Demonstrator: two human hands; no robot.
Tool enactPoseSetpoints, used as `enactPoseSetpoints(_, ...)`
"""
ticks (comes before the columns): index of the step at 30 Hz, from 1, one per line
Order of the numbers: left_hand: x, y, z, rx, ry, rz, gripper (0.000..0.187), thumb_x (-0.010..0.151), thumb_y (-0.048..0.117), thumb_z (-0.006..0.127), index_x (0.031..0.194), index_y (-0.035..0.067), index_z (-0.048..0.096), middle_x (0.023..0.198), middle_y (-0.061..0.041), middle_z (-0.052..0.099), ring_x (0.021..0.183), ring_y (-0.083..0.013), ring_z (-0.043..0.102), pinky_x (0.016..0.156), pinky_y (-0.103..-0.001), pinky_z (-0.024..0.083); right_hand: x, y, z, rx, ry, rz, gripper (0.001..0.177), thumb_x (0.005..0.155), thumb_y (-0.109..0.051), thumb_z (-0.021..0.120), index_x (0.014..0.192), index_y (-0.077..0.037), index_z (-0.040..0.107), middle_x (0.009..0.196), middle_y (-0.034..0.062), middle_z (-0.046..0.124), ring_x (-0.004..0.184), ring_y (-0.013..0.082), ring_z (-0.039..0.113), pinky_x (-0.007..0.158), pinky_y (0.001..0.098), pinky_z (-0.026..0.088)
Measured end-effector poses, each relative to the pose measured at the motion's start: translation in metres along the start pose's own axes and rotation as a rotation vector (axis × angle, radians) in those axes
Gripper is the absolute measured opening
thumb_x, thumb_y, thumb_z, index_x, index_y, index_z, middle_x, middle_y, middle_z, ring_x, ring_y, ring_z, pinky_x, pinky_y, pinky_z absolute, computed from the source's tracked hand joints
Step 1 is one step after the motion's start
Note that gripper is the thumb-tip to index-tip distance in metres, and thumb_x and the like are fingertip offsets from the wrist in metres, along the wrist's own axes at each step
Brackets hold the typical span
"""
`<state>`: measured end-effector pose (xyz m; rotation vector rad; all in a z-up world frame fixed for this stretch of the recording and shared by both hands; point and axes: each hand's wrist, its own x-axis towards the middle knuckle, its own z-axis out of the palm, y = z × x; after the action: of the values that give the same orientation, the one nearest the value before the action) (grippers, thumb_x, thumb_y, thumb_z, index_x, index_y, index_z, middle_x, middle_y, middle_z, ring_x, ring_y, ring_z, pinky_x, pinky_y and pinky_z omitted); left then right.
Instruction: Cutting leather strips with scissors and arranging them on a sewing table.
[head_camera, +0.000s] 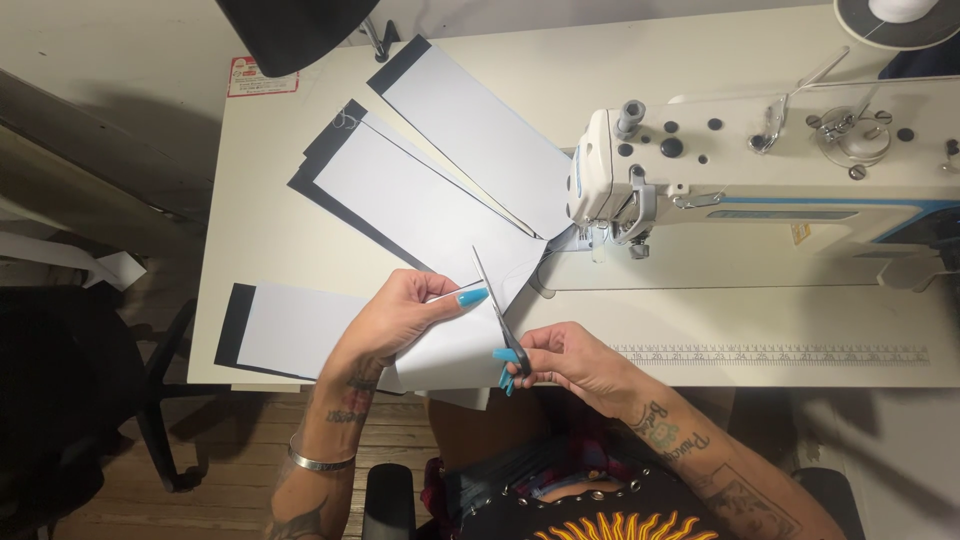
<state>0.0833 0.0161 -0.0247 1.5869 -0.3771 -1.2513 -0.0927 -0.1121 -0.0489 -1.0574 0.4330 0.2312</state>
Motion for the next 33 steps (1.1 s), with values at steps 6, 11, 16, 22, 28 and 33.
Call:
enactPoseSetpoints(6, -0.002, 0.002, -0.001, 0.026, -0.023, -0.001, 0.021, 0.074, 0.012, 0.064, 0.078, -0.008, 0.060, 0.061, -0.019, 0.064, 0.046, -0.0182, 0.062, 0.040, -0.027, 0.052, -0.005, -0.008, 0.009, -0.022, 0.042, -0.042, 0.024, 0.073, -0.019, 0.068, 0.074, 0.004, 0.063, 0.064, 0.0116, 0.061, 0.064, 0.0153, 0.060, 0.063, 0.0234, 0.049)
enactPoseSetpoints(11, -0.027, 0.019, 0.006, 0.238, -0.119, 0.230, 0.015, 0.074, 0.014, 0.065, 0.078, 0.000, 0.065, 0.066, -0.014, 0.064, 0.056, -0.0207, 0.059, 0.056, -0.034, 0.051, -0.024, -0.007, -0.001, -0.067, 0.145, -0.106, 0.032, 0.070, -0.025, 0.069, 0.077, 0.006, 0.063, 0.066, 0.0135, 0.063, 0.066, 0.0176, 0.059, 0.066, 0.0290, 0.050)
enactPoseSetpoints(16, -0.055, 0.008, 0.012, 0.704, -0.141, 0.709, 0.007, 0.073, 0.019, 0.068, 0.078, 0.014, 0.068, 0.078, -0.004, 0.058, 0.072, -0.0200, 0.048, 0.072, -0.035, 0.042, -0.065, -0.031, -0.008, -0.327, 0.119, -0.075, 0.053, 0.062, -0.046, 0.067, 0.083, 0.003, 0.063, 0.075, 0.0182, 0.064, 0.075, 0.0277, 0.061, 0.078, 0.0411, 0.048)
enactPoseSetpoints(22, -0.089, -0.040, 0.035, 1.224, 0.208, 0.969, 0.005, 0.076, 0.017, 0.061, 0.079, 0.021, 0.063, 0.105, -0.001, 0.048, 0.100, -0.0208, 0.038, 0.096, -0.048, 0.026, -0.056, -0.023, -0.009, -0.187, 0.064, -0.109, 0.041, 0.063, -0.029, 0.066, 0.087, 0.004, 0.058, 0.105, 0.0220, 0.060, 0.098, 0.0269, 0.057, 0.089, 0.0432, 0.043)
enactPoseSetpoints(28, -0.123, -0.083, 0.072, 1.430, 0.549, 1.052, 0.009, 0.076, 0.009, 0.060, 0.068, 0.011, 0.059, 0.102, -0.005, 0.049, 0.097, -0.0265, 0.041, 0.089, -0.048, 0.037, -0.029, -0.014, 0.032, -0.243, -0.309, -0.072, 0.054, 0.065, -0.042, 0.066, 0.094, 0.003, 0.055, 0.118, 0.0252, 0.051, 0.112, 0.0284, 0.049, 0.093, 0.0459, 0.036)
enactPoseSetpoints(33, -0.134, -0.113, 0.073, 1.535, 0.711, 1.110, 0.017, 0.069, -0.005, 0.049, 0.061, 0.008, 0.056, 0.084, -0.012, 0.052, 0.092, -0.0310, 0.046, 0.084, -0.046, 0.037, 0.000, 0.011, 0.047, -0.047, -0.304, 0.118, 0.048, 0.068, -0.037, 0.055, 0.100, -0.002, 0.045, 0.114, 0.0164, 0.053, 0.108, 0.0229, 0.051, 0.091, 0.0366, 0.041)
